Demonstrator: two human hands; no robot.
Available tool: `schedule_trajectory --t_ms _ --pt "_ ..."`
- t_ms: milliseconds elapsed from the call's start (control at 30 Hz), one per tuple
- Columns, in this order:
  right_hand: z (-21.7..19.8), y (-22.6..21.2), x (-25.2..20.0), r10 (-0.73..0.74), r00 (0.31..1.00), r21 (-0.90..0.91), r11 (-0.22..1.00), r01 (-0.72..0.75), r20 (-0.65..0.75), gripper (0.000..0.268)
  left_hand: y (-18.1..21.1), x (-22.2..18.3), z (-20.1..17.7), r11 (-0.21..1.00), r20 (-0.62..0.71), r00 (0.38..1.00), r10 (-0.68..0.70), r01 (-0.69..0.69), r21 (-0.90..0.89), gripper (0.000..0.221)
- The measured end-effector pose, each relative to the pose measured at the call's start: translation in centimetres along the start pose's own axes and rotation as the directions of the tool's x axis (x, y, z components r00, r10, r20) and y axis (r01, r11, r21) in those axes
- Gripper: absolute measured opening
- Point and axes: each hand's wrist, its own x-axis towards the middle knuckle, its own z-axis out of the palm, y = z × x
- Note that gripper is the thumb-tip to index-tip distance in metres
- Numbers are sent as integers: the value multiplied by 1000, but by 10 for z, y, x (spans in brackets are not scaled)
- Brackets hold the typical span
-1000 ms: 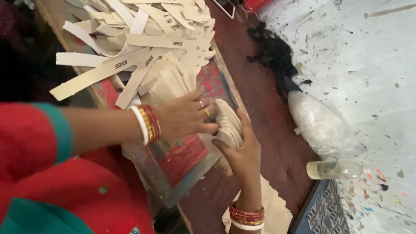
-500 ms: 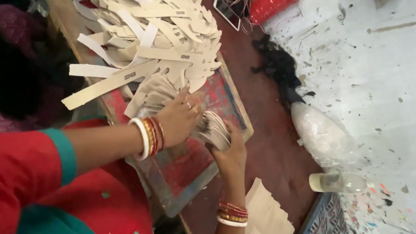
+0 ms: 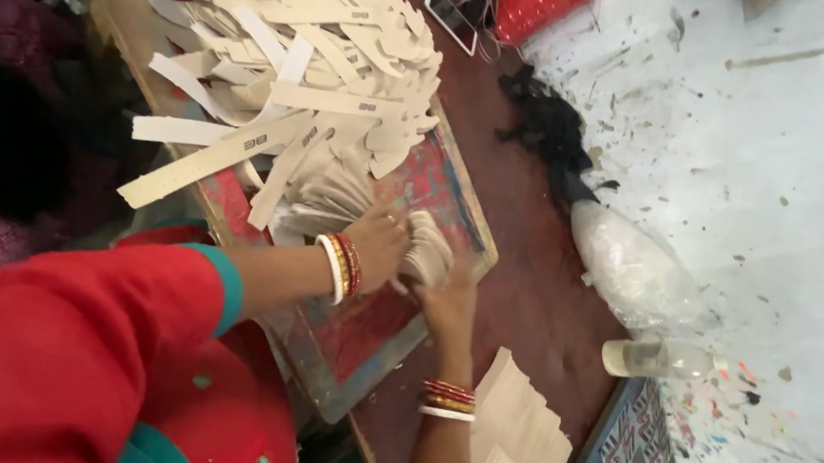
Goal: Sorting and stacking printed cardboard tags on a workbench in a production facility.
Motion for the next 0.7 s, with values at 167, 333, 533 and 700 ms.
schedule_trajectory --t_ms 167,333,533,700 --pt "-22 4 -3 -62 998 -247 967 63 14 115 -7 -23 -39 993 -73 995 68 -60 106 79" --pt "-21 7 2 117 968 -675 735 67 223 133 -8 -16 -45 999 156 987 -35 31 30 83" --pt "13 36 -25 -472 879 -577 736 354 -63 125 0 -8 -6 989 -9 1000 11 -9 146 77" --pt "5 35 -26 -183 968 -463 852 244 174 108 -15 -14 29 975 -252 943 216 -198 97 63"
